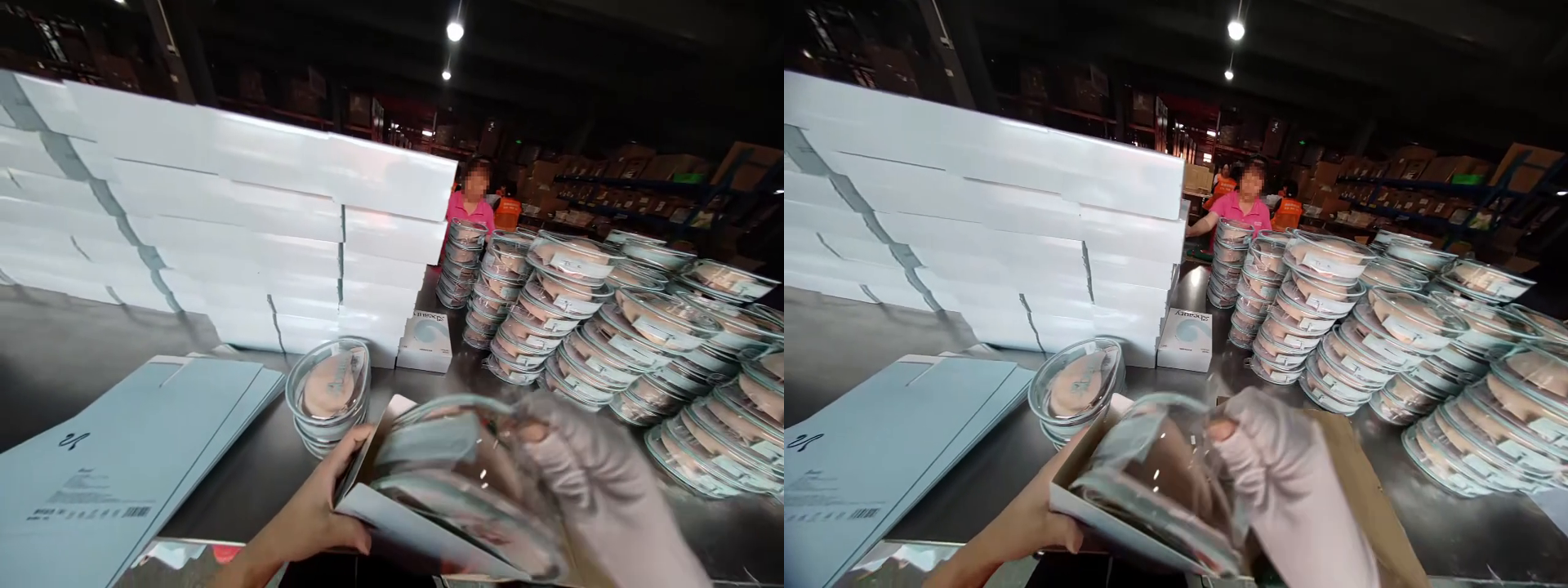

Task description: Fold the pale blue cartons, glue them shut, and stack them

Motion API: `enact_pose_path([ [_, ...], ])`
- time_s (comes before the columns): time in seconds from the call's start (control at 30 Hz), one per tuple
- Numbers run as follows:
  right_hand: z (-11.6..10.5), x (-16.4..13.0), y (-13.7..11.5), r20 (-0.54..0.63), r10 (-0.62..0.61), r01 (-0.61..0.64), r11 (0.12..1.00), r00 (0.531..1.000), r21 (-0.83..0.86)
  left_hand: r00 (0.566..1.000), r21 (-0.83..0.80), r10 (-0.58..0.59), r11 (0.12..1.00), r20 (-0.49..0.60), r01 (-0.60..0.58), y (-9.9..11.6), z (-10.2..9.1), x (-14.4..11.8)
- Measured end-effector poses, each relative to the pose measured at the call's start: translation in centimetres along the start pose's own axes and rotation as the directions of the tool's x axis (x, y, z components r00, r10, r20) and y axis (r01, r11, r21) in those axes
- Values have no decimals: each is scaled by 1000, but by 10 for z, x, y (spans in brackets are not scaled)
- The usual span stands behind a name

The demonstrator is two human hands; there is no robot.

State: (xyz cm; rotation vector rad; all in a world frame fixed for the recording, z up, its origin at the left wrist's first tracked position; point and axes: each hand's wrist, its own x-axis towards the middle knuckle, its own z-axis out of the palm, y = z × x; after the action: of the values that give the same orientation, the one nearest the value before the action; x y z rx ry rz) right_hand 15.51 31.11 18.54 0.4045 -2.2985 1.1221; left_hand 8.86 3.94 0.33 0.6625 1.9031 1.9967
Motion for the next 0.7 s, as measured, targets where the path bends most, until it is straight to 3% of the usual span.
enact_pose_path([
  [0.07, 15, -13, 11, -35, -49, 47, 998, 998, -39, 997, -11, 64, 998, -50, -64, -11, 3, -4],
  [0.17, 34, -48, 45, -200, 82, -61, 992, 976, 108, 979, 12, 150, 989, -137, -149, -27, 5, -10],
  [0.27, 63, -84, 64, -112, 136, -95, 946, 984, 310, 951, 42, 237, 971, -200, -233, -35, 5, -15],
  [0.33, 86, -100, 63, -34, 184, -162, 927, 982, 338, 914, 115, 367, 929, -171, -352, -35, 6, -17],
  [0.43, 114, -112, 53, -75, 263, -226, 919, 962, 322, 849, 222, 520, 842, -97, -491, -27, 11, -20],
  [0.5, 125, -115, 49, -117, 332, -289, 913, 936, 288, 862, 252, 487, 860, -142, -444, -20, 18, -23],
  [0.6, 128, -123, 53, -173, 464, -434, 882, 869, 185, 860, 254, 398, 910, -319, -327, -11, 28, -26],
  [0.67, 119, -129, 62, -169, 448, -436, 894, 878, 105, 868, 251, 347, 930, -354, -269, -6, 28, -28],
  [0.7, 110, -131, 69, -157, 420, -414, 907, 894, 73, 896, 268, 308, 937, -319, -227, -4, 25, -29],
])
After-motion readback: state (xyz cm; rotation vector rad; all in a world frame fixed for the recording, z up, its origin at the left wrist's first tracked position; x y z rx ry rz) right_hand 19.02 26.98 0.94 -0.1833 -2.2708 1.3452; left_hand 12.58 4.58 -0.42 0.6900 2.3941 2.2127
